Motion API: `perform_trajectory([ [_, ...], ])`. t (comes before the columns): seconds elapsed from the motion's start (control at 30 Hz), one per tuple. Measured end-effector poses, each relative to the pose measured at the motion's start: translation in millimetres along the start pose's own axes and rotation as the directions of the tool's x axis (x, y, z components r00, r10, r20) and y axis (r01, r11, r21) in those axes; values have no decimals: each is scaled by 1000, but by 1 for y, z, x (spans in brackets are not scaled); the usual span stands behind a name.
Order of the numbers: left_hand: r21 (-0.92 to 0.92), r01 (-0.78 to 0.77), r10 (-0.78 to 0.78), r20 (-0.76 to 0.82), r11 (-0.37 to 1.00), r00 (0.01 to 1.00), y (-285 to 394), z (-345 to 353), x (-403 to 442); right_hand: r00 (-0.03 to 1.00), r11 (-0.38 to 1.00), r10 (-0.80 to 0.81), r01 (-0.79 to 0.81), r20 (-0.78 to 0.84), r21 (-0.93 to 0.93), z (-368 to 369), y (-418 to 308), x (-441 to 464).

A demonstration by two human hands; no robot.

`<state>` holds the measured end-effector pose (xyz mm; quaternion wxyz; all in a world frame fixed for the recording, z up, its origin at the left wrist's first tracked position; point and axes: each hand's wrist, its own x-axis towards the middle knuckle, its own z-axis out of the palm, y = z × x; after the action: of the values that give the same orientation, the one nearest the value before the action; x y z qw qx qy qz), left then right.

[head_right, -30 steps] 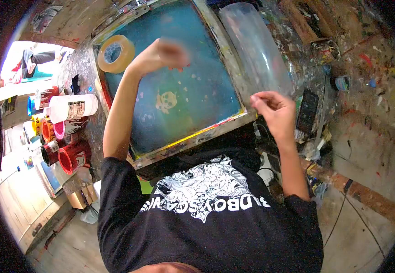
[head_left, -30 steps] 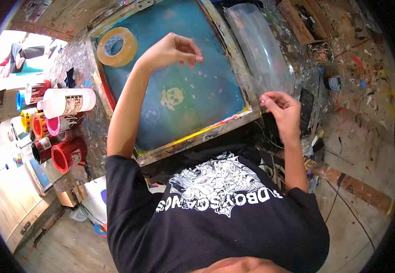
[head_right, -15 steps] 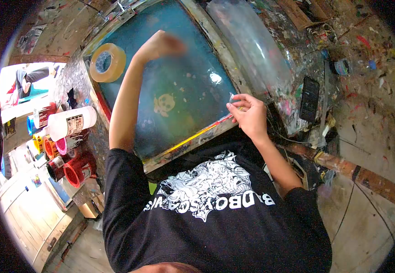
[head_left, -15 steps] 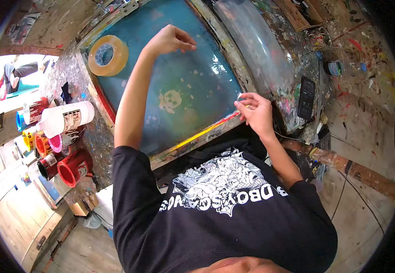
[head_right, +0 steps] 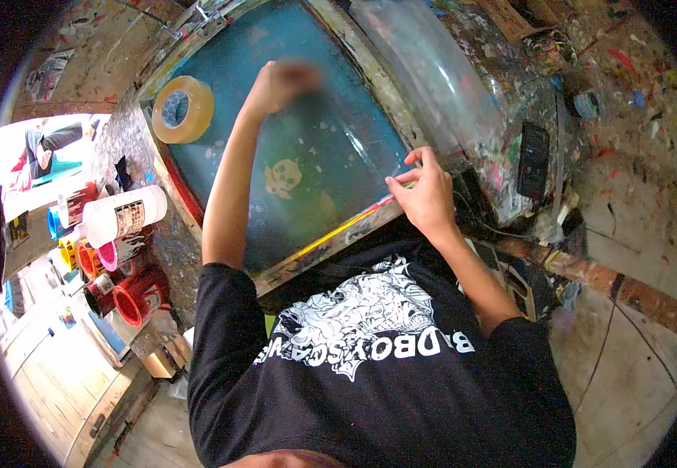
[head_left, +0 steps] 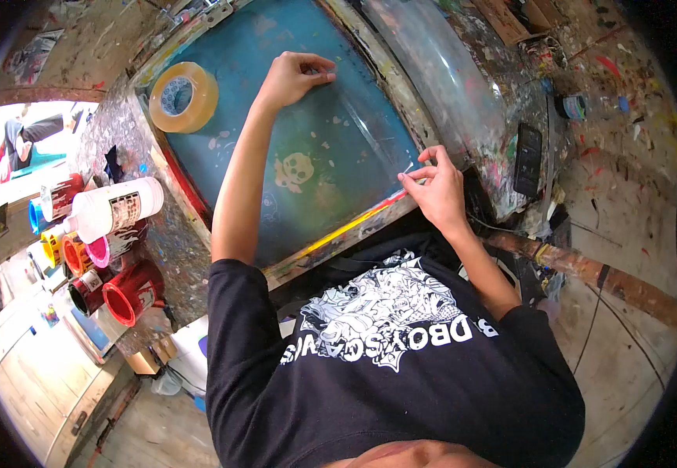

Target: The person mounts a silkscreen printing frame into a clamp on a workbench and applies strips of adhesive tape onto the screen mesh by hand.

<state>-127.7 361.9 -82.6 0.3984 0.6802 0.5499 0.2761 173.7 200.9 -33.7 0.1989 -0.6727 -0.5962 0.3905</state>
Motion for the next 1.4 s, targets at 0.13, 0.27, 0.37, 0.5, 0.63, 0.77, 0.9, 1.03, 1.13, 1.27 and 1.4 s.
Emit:
perform_trajectory([
  [0.13, -102, -26, 15, -110, 994, 994, -4, 7, -6, 1000, 999, -8, 8, -1, -51, 0, -2, 0],
  [0.27, -101, -25, 13, -118, 995, 993, -2, 10, -10, 999, 991, -52, 51, -5, -121, -1, 0, -1],
  [0.37, -59, -70, 60, -152, 996, 987, -3, 12, -11, 998, 992, -64, 63, -1, -107, 0, -1, -1],
  [0.5, -73, -82, 68, -173, 994, 983, -6, 15, -9, 996, 988, -86, 83, -17, -131, -1, 1, -1],
  [0.63, -78, -66, 52, -179, 995, 982, -6, 14, -11, 995, 981, -98, 95, -8, -167, 2, 0, 0],
  [0.77, -47, -94, 83, -196, 994, 977, -3, 15, -11, 994, 977, -113, 110, -3, -183, 0, 3, 0],
  [0.9, -49, -92, 81, -206, 995, 975, -7, 16, -11, 996, 978, -94, 93, 4, -186, 1, 0, 0],
  [1.03, -30, -105, 96, -209, 994, 973, -4, 16, -11, 998, 970, -65, 67, 15, -234, 0, -3, 1],
  [1.13, -3, -73, 70, -214, 997, 974, -3, 16, -13, 999, 961, -38, 44, 26, -274, 2, -5, 1],
  [1.27, 14, -73, 74, -211, 997, 975, 3, 17, -14, 998, 940, 9, 10, 54, -341, 3, -11, 0],
  [1.4, 90, -89, 108, -234, 992, 966, 8, 21, -18, 997, 929, -6, 37, 83, -369, 5, -12, 4],
])
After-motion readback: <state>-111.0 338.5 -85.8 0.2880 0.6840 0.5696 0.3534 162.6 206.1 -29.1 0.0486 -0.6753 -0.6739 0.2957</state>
